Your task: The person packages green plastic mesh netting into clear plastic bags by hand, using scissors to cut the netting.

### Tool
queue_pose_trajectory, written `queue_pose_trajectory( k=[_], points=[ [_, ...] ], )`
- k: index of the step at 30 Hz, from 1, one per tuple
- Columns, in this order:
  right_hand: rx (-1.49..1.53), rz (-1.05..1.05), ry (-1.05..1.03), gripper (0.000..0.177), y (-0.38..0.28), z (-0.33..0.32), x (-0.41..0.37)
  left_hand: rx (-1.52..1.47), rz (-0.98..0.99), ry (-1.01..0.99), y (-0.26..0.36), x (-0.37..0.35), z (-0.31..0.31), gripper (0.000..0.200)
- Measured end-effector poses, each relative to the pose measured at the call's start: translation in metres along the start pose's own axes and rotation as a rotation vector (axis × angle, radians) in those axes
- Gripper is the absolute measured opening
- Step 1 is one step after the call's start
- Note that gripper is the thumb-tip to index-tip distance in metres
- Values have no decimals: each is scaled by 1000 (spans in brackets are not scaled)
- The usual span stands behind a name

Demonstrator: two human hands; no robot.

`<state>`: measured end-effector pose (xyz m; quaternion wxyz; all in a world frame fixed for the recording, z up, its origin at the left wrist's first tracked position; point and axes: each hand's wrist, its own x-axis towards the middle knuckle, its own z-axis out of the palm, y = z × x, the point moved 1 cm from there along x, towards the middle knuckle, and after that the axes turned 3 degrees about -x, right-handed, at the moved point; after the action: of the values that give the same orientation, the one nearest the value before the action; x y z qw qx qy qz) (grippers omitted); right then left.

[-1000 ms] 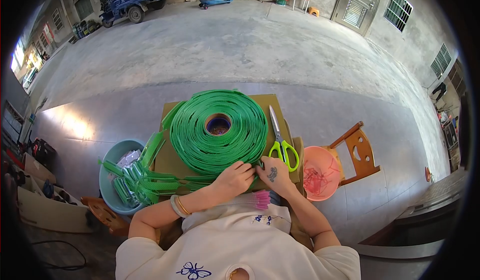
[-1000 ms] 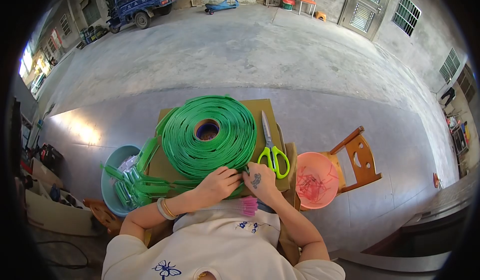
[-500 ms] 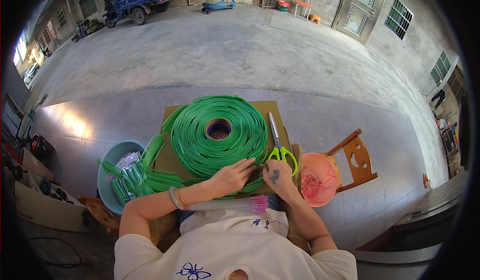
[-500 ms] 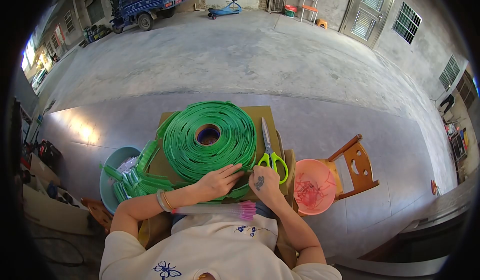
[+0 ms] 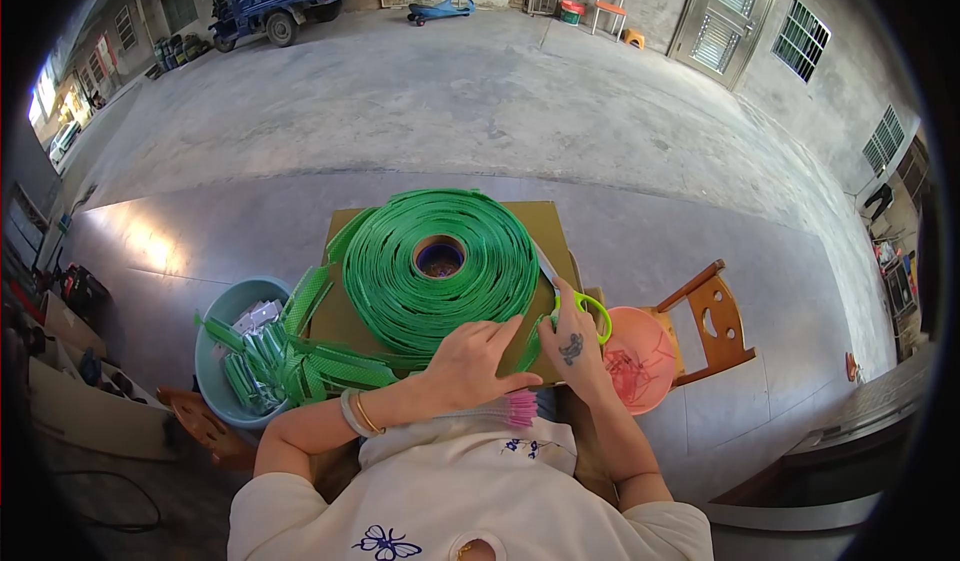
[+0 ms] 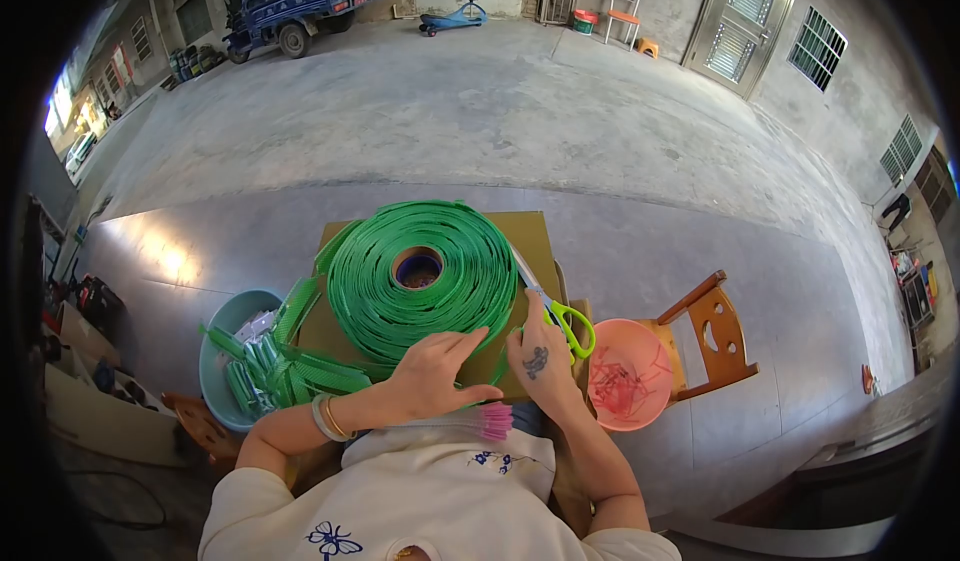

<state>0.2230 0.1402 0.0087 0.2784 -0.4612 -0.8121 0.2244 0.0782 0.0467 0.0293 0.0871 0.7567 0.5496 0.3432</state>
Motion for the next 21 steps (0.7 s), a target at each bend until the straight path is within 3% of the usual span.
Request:
queue_pose_trajectory(
  k=[2,5,8,11,18,21],
  points=[
    [-6,-18,-47,23,-13,-7,3,-47,-83,-2,3,5,12,50],
    [-115,-234,14,18,-7,-8,8,-75,-144,-10,6,13,20,51],
    [72,-121,-78,19,-11,-14,11,-116,-150,-21,-13,16,26,53],
    [356,162,-211,26,-29,-36,11,-275,-209,9,-14,24,10,52],
    [239,54,-229,39,-44,-50,7,-241,-192,67,-1,23,18,56],
    [165,17,-219,46,-36,-47,6,-87,-70,146,-13,24,14,65]
  ],
)
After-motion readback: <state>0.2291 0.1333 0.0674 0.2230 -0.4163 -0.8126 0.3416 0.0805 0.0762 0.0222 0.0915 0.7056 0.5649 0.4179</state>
